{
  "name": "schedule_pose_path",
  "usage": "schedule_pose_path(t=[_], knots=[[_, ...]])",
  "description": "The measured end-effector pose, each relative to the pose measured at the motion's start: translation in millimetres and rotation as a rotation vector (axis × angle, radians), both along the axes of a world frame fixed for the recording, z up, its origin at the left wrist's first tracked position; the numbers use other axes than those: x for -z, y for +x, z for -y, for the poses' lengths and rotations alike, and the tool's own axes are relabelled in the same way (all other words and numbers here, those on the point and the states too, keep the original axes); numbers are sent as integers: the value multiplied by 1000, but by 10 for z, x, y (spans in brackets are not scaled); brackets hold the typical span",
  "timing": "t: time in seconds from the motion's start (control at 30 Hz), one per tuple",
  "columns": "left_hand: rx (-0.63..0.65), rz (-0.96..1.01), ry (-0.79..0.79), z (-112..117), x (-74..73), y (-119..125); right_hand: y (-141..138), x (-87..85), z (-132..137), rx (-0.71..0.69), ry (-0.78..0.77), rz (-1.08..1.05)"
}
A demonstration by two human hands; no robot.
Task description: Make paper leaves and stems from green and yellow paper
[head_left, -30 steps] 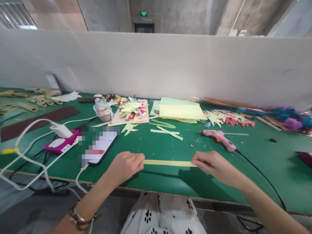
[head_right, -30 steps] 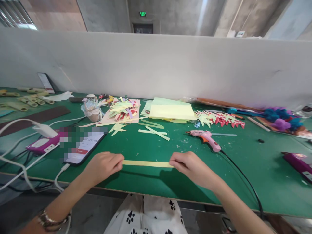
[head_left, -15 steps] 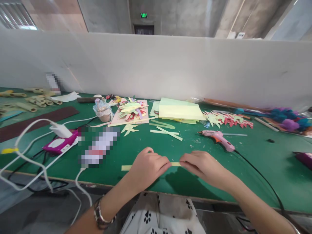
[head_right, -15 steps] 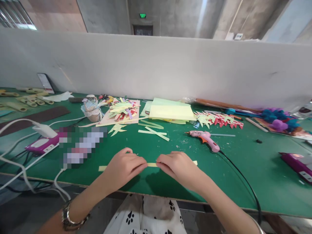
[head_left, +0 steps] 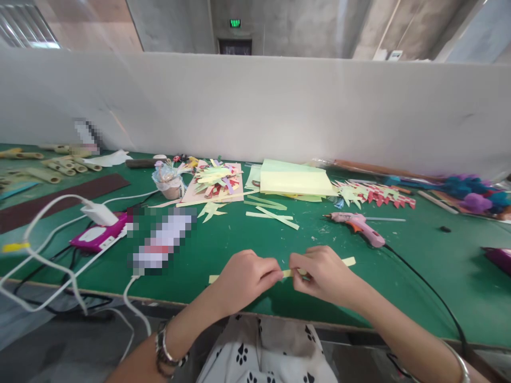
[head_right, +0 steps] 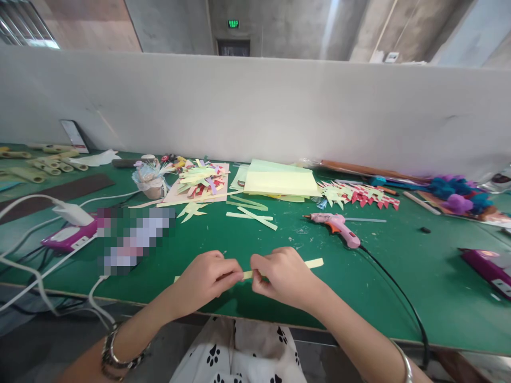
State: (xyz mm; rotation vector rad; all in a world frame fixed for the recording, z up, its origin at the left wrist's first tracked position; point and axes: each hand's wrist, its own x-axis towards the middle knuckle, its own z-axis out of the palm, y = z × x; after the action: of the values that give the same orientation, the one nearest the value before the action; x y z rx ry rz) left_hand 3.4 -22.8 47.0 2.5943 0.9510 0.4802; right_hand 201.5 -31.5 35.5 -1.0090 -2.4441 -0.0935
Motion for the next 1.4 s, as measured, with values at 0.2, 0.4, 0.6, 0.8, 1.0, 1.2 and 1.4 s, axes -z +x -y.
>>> schedule_pose_path(t=[0.2, 0.4, 0.6, 0.8, 1.0, 1.2, 1.4], knots=[[-68, 36, -296, -18, -62, -243, 311, 67, 5, 87, -52, 45], [-148, 18, -278, -27, -160, -545, 868, 119, -72, 347, -100, 68], [-57, -33, -181, -59, -264, -446, 531, -193, 27, 216, -29, -77], [-16, -70, -90, -12, -286, -296, -48, -279, 126, 23, -299, 104], [71, -177, 513, 65, -152, -42, -130, -234, 86, 51, -434, 111], [143, -153, 715, 6, -15, -17, -125, -255, 76, -62, -870, -217], [228, -153, 770, 0, 3, -62, -126, -225, 88, -92, -1048, -298]])
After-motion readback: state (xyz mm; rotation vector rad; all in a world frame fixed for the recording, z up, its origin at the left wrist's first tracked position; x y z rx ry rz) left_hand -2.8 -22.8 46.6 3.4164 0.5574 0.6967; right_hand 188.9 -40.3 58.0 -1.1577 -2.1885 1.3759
